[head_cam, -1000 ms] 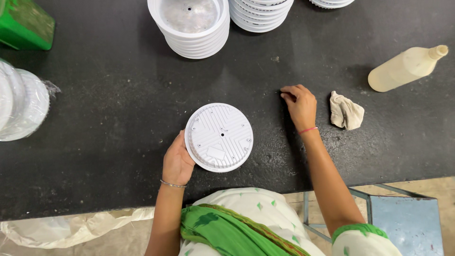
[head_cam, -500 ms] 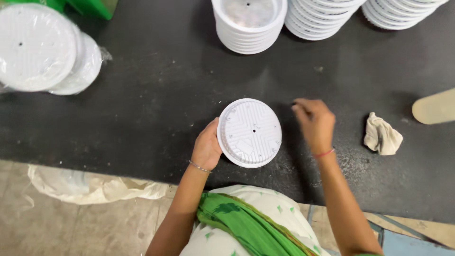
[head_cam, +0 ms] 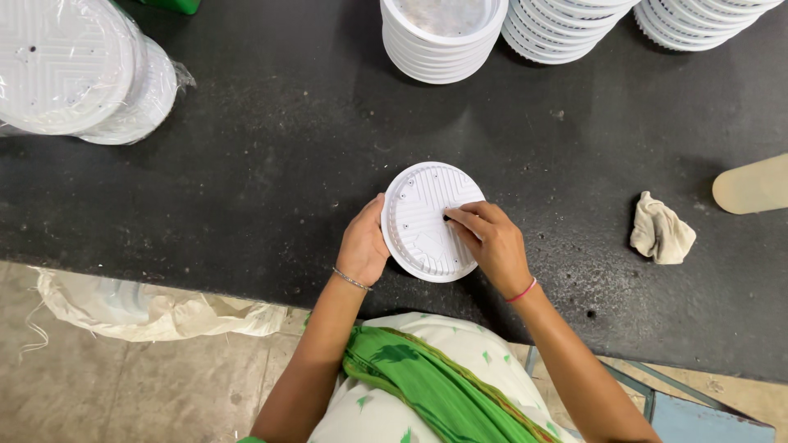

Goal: The person inserts small black components into the center of white circular plastic light fixture parts, then stacks them and wraps them in plastic film. The person repeats this process multiple times, handling each unit individually and placing wrapped units aside.

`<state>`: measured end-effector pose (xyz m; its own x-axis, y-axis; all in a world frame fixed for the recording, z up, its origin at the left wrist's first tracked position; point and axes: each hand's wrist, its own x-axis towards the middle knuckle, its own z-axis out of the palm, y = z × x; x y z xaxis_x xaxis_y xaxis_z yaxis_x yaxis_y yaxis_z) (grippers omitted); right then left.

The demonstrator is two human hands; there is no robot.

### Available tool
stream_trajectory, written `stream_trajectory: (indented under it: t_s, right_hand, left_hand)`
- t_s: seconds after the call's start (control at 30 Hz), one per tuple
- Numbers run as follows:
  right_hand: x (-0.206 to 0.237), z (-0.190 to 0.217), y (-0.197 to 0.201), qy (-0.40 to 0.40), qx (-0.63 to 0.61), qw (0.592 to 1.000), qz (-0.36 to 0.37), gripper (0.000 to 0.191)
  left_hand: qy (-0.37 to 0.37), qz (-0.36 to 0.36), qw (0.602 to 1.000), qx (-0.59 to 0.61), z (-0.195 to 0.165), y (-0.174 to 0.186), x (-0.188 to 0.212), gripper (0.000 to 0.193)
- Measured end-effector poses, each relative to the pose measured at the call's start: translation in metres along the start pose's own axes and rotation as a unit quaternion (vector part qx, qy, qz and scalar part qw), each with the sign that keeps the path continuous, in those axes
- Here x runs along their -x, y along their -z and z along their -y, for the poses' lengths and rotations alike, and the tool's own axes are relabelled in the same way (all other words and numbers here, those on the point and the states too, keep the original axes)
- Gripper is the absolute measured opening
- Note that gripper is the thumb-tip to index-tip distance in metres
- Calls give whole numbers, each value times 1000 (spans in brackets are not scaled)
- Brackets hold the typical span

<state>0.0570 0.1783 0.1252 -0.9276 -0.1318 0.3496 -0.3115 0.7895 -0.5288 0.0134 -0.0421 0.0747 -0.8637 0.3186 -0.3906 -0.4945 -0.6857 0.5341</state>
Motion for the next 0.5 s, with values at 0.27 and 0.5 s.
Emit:
stream_trajectory:
  t_s: [0.27, 0.5]
  right_hand:
    - [3, 2, -4, 6, -6, 1000, -24, 23]
    - [4, 3, -10, -3, -10, 999, -45, 22]
  left_hand:
    - [2, -6, 1000, -3, -2, -3, 0, 34]
    - [2, -13, 1000, -12, -2, -4, -2, 34]
